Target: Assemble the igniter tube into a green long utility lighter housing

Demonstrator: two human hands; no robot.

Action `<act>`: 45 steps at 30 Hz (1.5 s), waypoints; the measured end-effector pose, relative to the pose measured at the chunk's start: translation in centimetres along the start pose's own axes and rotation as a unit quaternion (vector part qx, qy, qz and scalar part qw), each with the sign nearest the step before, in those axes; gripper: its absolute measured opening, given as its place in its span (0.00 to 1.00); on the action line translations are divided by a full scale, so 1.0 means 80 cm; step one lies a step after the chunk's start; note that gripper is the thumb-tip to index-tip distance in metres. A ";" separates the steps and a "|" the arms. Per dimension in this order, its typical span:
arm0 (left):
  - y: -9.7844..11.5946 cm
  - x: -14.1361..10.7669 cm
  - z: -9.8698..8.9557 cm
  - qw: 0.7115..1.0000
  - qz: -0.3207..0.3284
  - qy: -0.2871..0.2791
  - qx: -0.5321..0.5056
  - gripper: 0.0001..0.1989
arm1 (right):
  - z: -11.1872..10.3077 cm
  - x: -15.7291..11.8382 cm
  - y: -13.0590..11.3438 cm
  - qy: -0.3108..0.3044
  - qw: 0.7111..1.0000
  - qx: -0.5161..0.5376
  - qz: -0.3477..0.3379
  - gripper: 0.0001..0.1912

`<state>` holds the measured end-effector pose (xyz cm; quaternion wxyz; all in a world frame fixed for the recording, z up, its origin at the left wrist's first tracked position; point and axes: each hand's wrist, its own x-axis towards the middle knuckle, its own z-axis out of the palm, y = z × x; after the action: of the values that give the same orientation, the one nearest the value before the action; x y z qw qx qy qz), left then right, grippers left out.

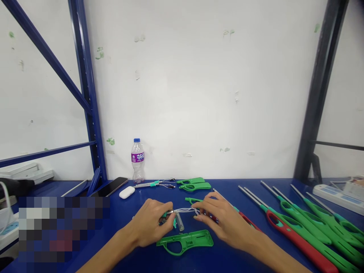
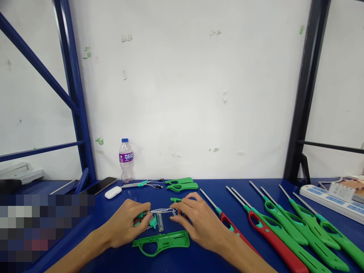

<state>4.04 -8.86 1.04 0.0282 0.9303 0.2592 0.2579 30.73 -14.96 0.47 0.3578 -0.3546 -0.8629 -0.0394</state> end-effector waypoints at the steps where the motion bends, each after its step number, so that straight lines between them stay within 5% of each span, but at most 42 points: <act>1: 0.000 0.000 0.000 1.000 0.000 0.001 0.000 0.12 | 0.000 0.000 0.000 -0.001 1.000 -0.001 0.000 0.10; 45: 0.001 0.001 0.001 1.000 -0.003 -0.006 0.011 0.13 | -0.005 0.001 -0.002 0.003 1.000 -0.022 0.004 0.10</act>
<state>4.13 -8.86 1.04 0.0205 0.9314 0.2643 0.2493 30.85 -15.14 0.87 0.3526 -0.3659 -0.8593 -0.0575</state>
